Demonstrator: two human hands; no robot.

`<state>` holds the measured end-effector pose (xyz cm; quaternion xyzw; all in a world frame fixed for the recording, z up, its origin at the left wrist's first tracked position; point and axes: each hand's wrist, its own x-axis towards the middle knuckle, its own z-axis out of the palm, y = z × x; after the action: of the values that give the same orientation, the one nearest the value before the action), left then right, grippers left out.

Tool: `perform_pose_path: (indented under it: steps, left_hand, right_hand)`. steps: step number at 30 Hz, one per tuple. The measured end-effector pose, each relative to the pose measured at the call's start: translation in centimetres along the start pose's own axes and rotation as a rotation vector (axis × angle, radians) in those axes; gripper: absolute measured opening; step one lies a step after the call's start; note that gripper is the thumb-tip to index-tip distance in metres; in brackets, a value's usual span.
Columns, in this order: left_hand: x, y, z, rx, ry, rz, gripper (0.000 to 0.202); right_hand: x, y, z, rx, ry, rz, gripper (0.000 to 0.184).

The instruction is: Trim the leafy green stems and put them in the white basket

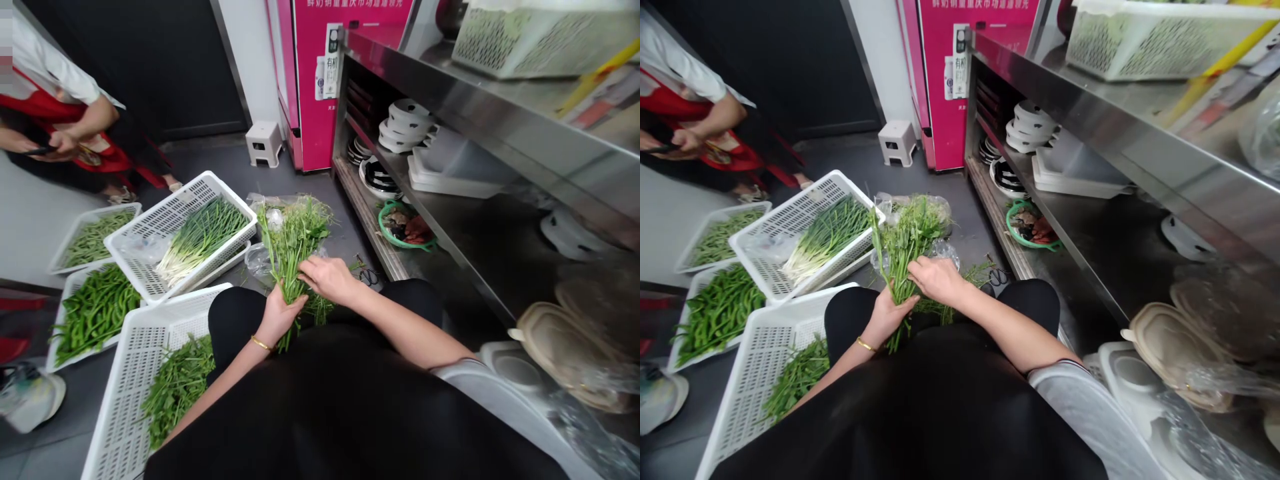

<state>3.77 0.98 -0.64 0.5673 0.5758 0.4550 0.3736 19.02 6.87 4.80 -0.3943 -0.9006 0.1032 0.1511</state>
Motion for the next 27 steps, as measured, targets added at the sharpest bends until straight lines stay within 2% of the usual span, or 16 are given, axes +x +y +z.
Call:
perform_pose_path:
  steps: [3,6,8,10,13,15,17,20,21,23,25,27]
  left_hand:
    - [-0.1,-0.5,-0.4,0.036,0.001,-0.021,0.037]
    - [-0.2,-1.0,-0.8,-0.008,-0.021,-0.113,0.035]
    - [-0.2,-1.1,-1.0,-0.078,-0.039,-0.192,0.034]
    - [-0.2,-1.0,-1.2,-0.131,-0.041,-0.244,0.033]
    - [0.0,-0.9,-1.2,-0.151,-0.043,-0.249,0.033]
    - [0.1,-0.9,-1.0,-0.116,-0.040,-0.208,0.033]
    - [0.3,-0.9,-0.6,-0.056,-0.022,-0.144,0.033]
    - [0.3,-0.6,-0.2,-0.013,-0.001,-0.059,0.036]
    - [0.3,-0.4,-0.1,-0.023,0.000,-0.051,0.038]
    - [-0.1,-0.1,-0.2,-0.091,-0.025,-0.092,0.038]
    - [-0.5,0.1,-0.5,-0.224,-0.097,-0.192,0.036]
    - [-0.9,0.1,-0.7,-0.394,-0.172,-0.291,0.034]
  right_hand:
    - [0.7,0.9,-0.3,0.382,0.023,-0.032,0.016]
    - [-0.1,3.0,-2.3,0.925,0.125,0.152,0.021]
    - [-1.5,5.1,-3.9,1.112,0.262,0.287,0.026]
    - [-3.2,7.3,-5.0,1.092,0.387,0.366,0.032]
    - [-5.0,8.8,-4.6,0.949,0.287,0.389,0.036]
    - [-5.1,7.7,-3.1,0.844,0.153,0.379,0.031]
    - [-4.1,5.6,-1.4,0.645,0.061,0.361,0.030]
    - [-1.5,2.5,0.6,0.382,0.041,0.386,0.036]
    - [-0.7,1.9,1.0,0.402,0.028,0.402,0.036]
    - [0.3,1.5,1.4,0.577,-0.036,0.397,0.036]
    - [0.5,1.9,1.4,0.775,-0.088,0.357,0.038]
    - [-0.1,2.6,1.3,0.879,-0.118,0.331,0.040]
